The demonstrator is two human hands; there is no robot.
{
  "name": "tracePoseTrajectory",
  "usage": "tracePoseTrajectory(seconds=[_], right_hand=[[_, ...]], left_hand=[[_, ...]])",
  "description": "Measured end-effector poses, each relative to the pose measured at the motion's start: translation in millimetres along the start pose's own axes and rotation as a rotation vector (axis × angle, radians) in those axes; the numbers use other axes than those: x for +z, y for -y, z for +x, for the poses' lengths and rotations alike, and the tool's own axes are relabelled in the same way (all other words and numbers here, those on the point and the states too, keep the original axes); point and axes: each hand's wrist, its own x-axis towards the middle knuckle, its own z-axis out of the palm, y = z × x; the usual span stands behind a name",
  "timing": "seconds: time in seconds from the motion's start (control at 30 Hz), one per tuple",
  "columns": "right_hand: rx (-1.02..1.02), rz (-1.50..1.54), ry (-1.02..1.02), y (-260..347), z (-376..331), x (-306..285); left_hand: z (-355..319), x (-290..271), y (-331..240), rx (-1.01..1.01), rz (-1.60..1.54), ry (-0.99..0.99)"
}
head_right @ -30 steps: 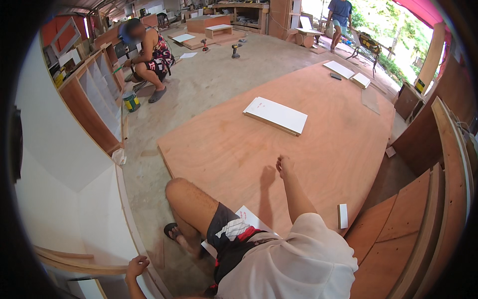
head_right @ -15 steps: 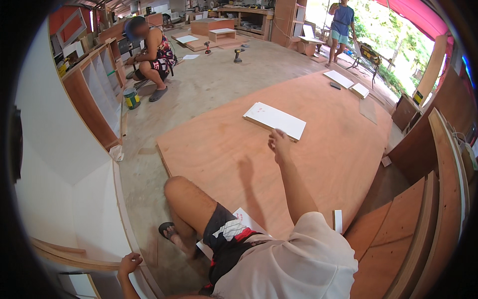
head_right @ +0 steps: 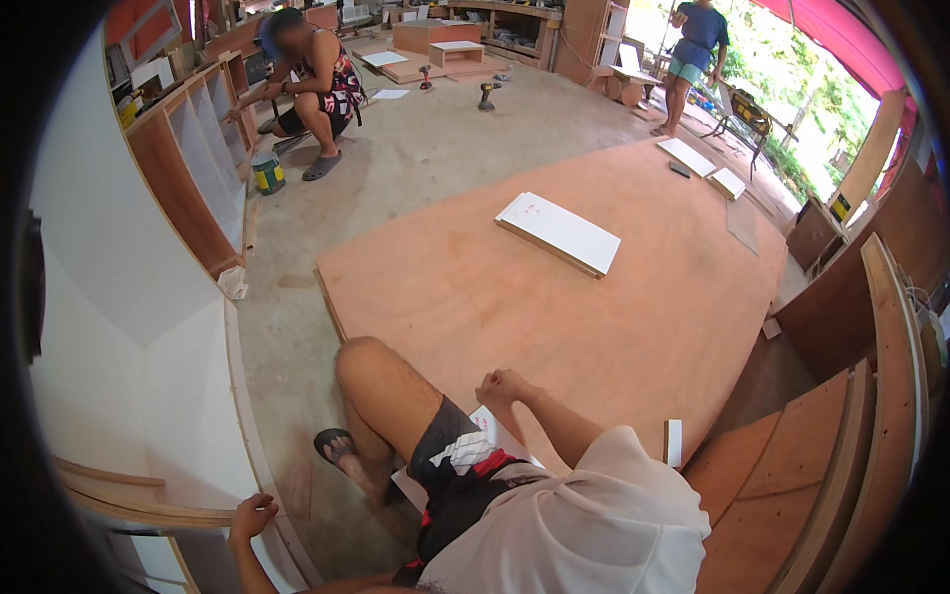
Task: The person cuts white panels on a table saw, stacks them, then fits them into a partially assembled cabinet. He measures the interior with a tape measure to check fit.
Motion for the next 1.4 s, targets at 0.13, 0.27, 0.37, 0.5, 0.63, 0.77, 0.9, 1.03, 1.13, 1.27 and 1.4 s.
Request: tracePoseTrajectory(seconds=[0.13,0.27,0.37,0.5,0.63,0.77,0.9,1.03,1.13,1.27,1.4], right_hand=[[-0.161,-0.021,-0.017,32,-39,22],[-0.195,0.164,0.008,40,-54,33],[-0.285,0.187,0.008,35,-49,33],[-0.219,0.205,-0.003,31,-49,35],[-0.123,0.216,0.024,50,-58,21],[-0.079,0.313,0.030,47,-60,23],[-0.082,0.431,-0.019,29,-62,31],[-0.110,0.400,-0.064,32,-58,34],[-0.114,0.376,-0.077,40,-57,35],[-0.210,0.281,-0.175,35,-55,36],[-0.216,0.312,-0.103,32,-53,36]], left_hand=[[1,1,3,-0.013,-0.013,0.013],[7,2,8,-0.007,-0.005,0.016],[13,4,11,0.003,-0.019,0.031],[20,6,12,0.030,-0.026,0.031],[22,6,12,0.037,-0.010,0.037],[23,8,13,0.041,-0.018,0.035],[25,9,3,0.026,-0.033,0.054],[24,9,17,0.048,-0.028,0.029],[20,8,21,0.036,-0.023,0.014],[22,8,17,0.027,-0.026,0.017],[19,7,16,0.026,-0.041,0.020]])
